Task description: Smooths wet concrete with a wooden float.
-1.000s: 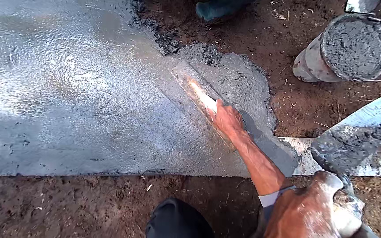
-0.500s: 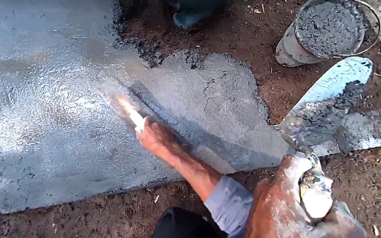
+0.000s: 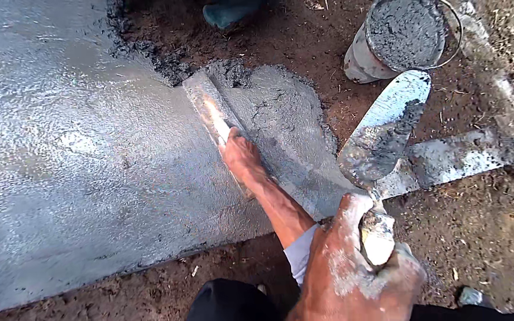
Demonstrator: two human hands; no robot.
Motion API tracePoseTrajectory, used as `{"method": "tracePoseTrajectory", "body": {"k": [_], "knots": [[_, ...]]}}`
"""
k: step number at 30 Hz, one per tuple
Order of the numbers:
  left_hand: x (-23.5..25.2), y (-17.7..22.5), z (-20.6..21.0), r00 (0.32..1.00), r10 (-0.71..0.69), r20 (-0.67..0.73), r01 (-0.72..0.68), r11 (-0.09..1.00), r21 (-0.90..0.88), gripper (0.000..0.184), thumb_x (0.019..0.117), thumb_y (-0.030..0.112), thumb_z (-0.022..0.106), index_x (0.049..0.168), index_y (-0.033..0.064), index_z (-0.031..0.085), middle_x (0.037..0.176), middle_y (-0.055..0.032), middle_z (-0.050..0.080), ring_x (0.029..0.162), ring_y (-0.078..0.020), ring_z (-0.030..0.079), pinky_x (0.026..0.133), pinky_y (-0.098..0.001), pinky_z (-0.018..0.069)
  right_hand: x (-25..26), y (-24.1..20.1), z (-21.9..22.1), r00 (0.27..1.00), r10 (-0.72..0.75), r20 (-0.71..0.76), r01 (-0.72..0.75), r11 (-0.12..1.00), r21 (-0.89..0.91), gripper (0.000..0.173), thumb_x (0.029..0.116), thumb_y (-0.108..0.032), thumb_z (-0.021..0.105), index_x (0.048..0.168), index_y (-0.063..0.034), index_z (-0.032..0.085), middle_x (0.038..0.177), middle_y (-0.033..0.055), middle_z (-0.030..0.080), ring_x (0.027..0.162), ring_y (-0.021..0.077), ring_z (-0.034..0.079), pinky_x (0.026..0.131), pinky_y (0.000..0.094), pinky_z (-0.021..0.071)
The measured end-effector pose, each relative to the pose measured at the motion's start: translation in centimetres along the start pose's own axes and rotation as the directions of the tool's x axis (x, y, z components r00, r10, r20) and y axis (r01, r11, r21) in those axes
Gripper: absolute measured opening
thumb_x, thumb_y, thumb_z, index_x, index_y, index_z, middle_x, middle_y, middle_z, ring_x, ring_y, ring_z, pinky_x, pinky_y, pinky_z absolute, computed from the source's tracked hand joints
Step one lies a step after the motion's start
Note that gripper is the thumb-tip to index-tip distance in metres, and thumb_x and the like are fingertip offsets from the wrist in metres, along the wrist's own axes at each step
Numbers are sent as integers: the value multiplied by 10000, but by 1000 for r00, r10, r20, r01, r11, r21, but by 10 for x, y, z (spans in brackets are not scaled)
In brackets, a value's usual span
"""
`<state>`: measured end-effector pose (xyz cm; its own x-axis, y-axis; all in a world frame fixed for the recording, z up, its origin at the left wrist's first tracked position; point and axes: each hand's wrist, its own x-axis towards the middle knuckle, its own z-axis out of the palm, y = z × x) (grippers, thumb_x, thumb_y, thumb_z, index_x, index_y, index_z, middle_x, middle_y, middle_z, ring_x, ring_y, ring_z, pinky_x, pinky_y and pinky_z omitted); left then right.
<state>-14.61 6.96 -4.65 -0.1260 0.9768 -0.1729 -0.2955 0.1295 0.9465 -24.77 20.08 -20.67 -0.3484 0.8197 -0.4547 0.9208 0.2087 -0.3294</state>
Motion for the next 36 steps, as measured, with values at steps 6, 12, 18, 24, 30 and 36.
{"method": "tracePoseTrajectory", "body": {"k": [6, 12, 18, 24, 30, 36], "knots": [[4, -7, 9, 1000, 17, -23, -18, 999, -49, 366, 840, 28, 677, 1179, -75, 585, 887, -58, 665, 753, -50, 645, 678, -205, 565, 6, 64, -27, 989, 138, -55, -140, 990, -25, 554, 1081, -445, 455, 1437, -21, 475, 1071, 217, 723, 1018, 394, 724, 836, 560, 574], [7, -9, 17, 1000, -26, -1, 26, 1000, 15, 357, 845, 50, 687, 1176, -55, 603, 897, -55, 674, 767, -53, 649, 688, -213, 564, 0, 96, -55, 974, 222, -45, -223, 975, -7, 558, 1088, -420, 463, 1457, -2, 469, 1169, 259, 695, 1123, 425, 685, 916, 582, 535], [8, -14, 25, 999, -32, 2, 32, 999, 36, 365, 848, 71, 686, 1184, -46, 604, 885, -45, 673, 754, -50, 647, 675, -216, 559, -24, 138, -67, 948, 217, -232, -226, 974, -15, 585, 1086, -412, 490, 1460, 36, 442, 1202, 303, 660, 1134, 459, 667, 960, 594, 524], [3, -11, 28, 996, -80, 49, 75, 993, 92, 349, 878, 146, 694, 1189, 1, 628, 910, -53, 676, 820, -74, 655, 736, -250, 552, -52, 260, -60, 955, 214, -205, -188, 972, 138, 628, 1051, -534, 508, 1339, 21, 563, 1218, 311, 652, 1147, 485, 644, 959, 658, 502], [-5, -7, 34, 993, -77, 91, 66, 991, 118, 388, 871, 191, 697, 1216, 21, 642, 933, -45, 687, 839, -72, 659, 753, -261, 556, -117, 269, -51, 904, 372, -209, -272, 879, 391, 520, 1086, -484, 465, 1352, -42, 533, 1209, 218, 664, 1102, 313, 675, 951, 511, 548], [-10, -10, 35, 994, -8, 108, -5, 993, 119, 404, 853, 182, 704, 1200, -15, 634, 900, -46, 686, 798, -61, 648, 732, -245, 556, -82, 190, -59, 921, 368, -126, -373, 927, -22, 576, 1097, -468, 429, 1436, -4, 466, 1095, 267, 701, 1065, 438, 700, 906, 601, 546]]}}
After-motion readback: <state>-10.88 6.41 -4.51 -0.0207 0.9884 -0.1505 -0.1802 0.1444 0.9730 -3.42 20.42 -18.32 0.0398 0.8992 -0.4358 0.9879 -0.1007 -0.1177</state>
